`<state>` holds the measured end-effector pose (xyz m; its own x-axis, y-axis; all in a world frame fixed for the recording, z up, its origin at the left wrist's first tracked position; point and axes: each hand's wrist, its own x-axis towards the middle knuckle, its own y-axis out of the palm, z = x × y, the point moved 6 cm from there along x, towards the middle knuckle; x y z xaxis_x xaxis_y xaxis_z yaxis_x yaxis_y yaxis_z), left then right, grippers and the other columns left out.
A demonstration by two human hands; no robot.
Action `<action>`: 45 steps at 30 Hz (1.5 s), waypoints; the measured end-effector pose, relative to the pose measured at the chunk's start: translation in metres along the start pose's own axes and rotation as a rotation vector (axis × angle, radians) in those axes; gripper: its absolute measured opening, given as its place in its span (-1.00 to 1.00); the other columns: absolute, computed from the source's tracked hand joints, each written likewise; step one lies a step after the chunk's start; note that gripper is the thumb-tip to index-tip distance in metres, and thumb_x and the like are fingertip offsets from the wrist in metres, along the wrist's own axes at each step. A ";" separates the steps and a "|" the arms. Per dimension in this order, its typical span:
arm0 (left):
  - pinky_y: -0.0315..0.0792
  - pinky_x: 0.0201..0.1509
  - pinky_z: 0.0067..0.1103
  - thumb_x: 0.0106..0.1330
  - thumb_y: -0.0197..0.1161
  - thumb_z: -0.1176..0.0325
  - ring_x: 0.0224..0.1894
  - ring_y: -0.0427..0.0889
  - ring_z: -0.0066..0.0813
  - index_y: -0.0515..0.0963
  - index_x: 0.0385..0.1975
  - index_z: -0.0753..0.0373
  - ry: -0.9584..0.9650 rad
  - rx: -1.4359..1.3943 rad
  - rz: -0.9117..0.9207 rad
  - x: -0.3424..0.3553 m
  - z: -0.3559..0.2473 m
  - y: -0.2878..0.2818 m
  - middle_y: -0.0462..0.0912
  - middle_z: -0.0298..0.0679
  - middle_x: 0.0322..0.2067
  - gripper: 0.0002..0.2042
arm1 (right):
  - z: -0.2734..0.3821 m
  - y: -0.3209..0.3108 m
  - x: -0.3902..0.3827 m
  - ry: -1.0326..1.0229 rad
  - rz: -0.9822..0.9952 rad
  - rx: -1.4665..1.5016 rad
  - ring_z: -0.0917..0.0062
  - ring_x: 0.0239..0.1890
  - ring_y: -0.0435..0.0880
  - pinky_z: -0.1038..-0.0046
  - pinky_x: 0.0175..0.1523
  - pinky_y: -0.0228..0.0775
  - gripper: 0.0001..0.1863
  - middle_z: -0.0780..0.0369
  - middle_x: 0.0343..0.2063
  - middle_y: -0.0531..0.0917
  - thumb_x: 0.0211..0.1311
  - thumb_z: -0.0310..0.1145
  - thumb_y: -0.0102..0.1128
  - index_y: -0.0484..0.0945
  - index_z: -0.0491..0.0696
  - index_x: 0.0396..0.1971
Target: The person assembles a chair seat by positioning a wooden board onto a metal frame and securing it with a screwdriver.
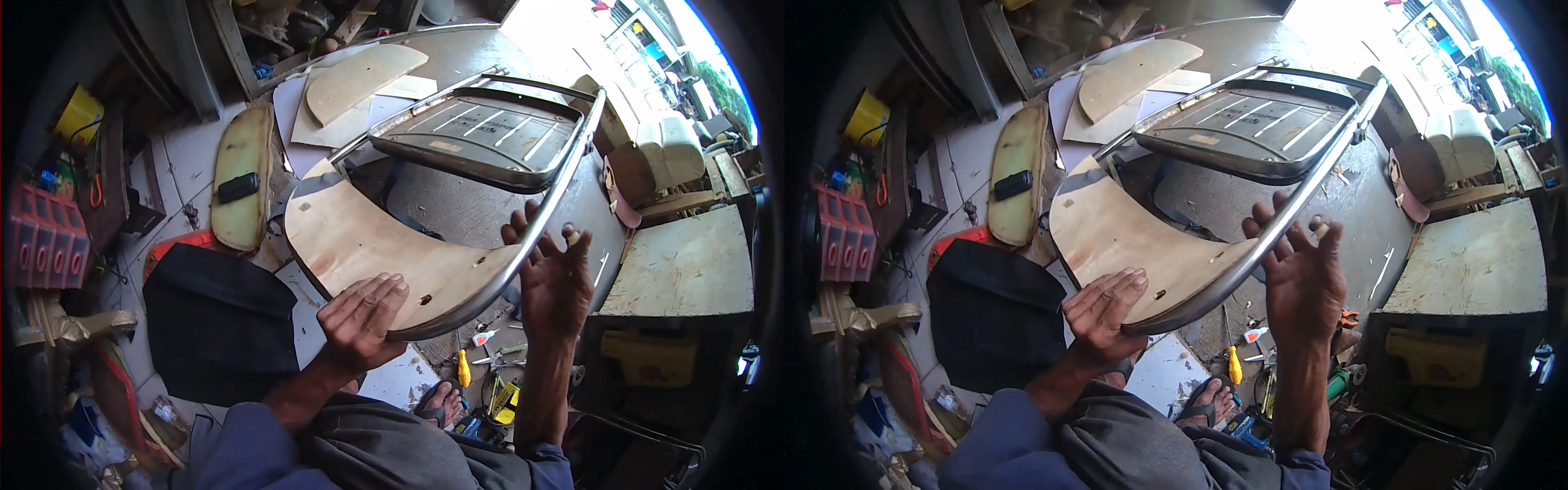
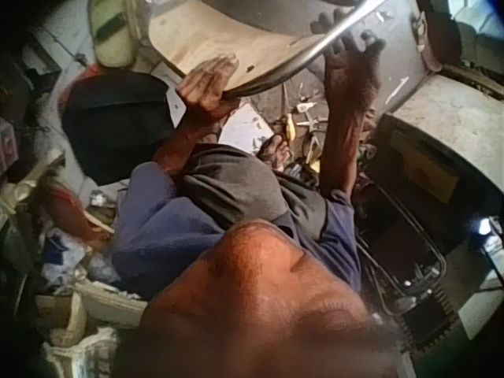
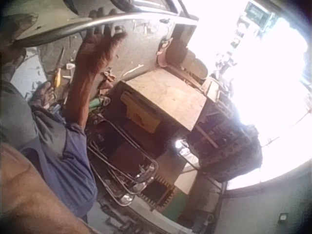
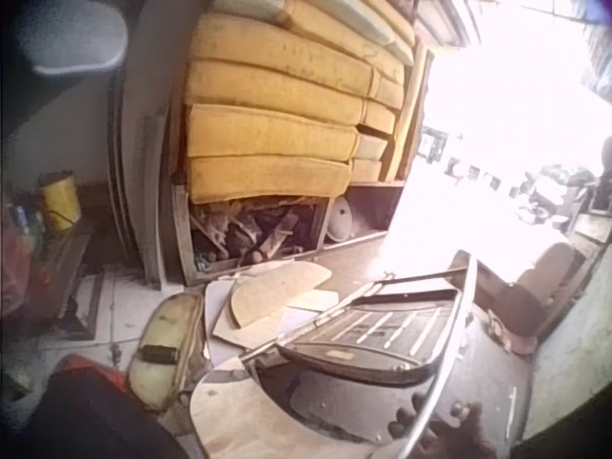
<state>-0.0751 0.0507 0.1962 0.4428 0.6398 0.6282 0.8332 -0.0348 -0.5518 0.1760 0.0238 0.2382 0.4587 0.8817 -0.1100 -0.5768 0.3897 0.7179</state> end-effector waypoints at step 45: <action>0.62 -0.30 -0.51 0.09 0.25 0.40 -0.41 0.78 -0.19 0.58 -0.47 0.44 0.881 0.361 0.078 0.065 -0.009 -0.038 0.71 0.02 -0.52 -0.82 | -0.026 0.126 0.003 0.055 1.001 -1.669 0.37 -0.25 0.81 0.37 -0.12 0.65 -0.82 0.21 -0.31 0.78 0.19 -0.54 0.37 0.77 -0.06 -0.19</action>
<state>-0.0753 0.0867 0.2632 0.7058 -0.1679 0.6883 0.7035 0.2806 -0.6529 0.0870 0.0823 0.3104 -0.3896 0.9027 -0.1828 -0.5489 -0.3870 -0.7409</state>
